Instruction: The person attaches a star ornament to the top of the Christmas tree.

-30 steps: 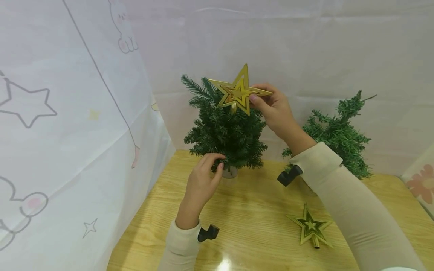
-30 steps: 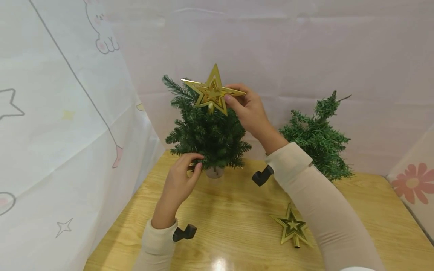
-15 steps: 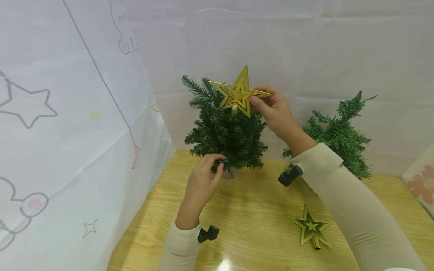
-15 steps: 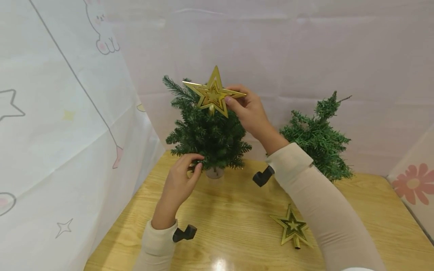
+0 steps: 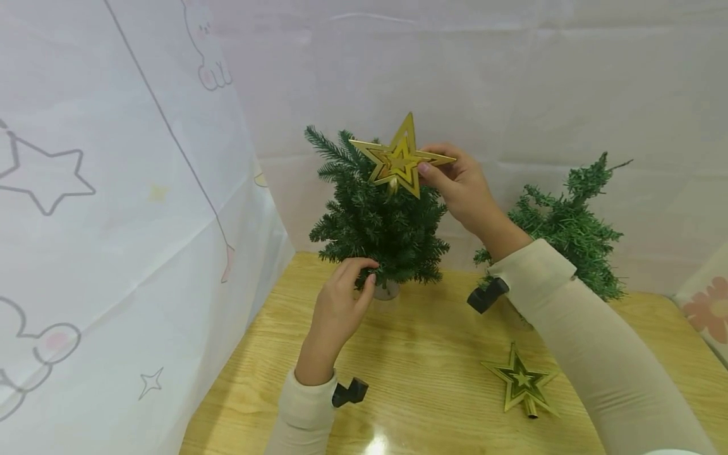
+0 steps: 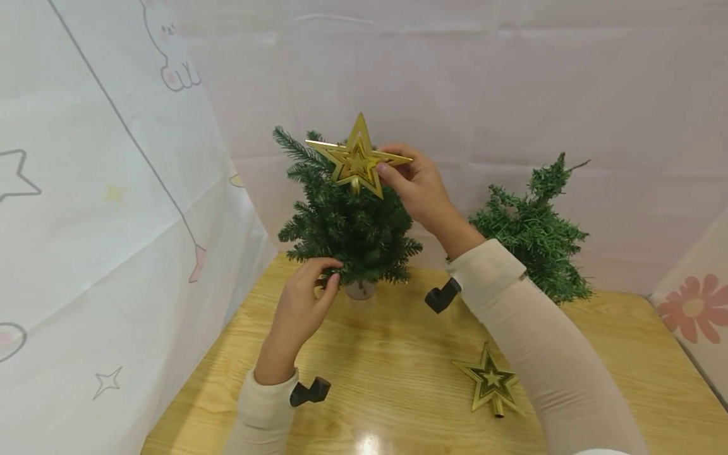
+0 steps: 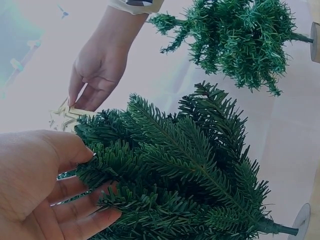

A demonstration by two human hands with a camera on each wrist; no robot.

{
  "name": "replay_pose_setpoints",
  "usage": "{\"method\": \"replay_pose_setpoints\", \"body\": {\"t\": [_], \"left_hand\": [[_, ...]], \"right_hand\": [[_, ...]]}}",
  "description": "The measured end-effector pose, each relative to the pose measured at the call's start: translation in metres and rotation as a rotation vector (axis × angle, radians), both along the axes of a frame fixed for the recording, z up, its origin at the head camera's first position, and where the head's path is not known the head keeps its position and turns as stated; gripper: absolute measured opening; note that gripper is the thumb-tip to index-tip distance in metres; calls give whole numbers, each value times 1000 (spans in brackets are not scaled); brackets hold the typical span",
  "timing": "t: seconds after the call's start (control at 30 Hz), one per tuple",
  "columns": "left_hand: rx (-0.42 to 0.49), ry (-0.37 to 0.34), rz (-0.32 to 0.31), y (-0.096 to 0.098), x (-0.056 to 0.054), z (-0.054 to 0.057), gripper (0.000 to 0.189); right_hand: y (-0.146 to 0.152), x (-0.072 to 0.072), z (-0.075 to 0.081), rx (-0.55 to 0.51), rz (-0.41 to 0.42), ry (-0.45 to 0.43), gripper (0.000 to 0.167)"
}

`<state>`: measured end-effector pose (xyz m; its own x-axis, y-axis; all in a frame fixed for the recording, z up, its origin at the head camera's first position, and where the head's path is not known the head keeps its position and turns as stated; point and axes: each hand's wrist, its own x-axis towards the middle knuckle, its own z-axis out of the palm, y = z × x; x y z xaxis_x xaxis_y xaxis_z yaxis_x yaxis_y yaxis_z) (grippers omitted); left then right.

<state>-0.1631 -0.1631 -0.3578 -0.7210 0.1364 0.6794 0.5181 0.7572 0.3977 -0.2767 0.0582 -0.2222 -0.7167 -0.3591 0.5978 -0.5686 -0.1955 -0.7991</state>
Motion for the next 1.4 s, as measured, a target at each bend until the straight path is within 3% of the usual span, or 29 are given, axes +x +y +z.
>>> {"method": "replay_pose_setpoints", "body": {"t": [0.57, 1.4], "left_hand": [[-15, 9, -5, -1, -2, 1, 21], [-15, -9, 7, 0, -1, 1, 19]], "right_hand": [[2, 1, 1, 54, -32, 4, 24], [3, -1, -5, 112, -60, 96, 24]]}}
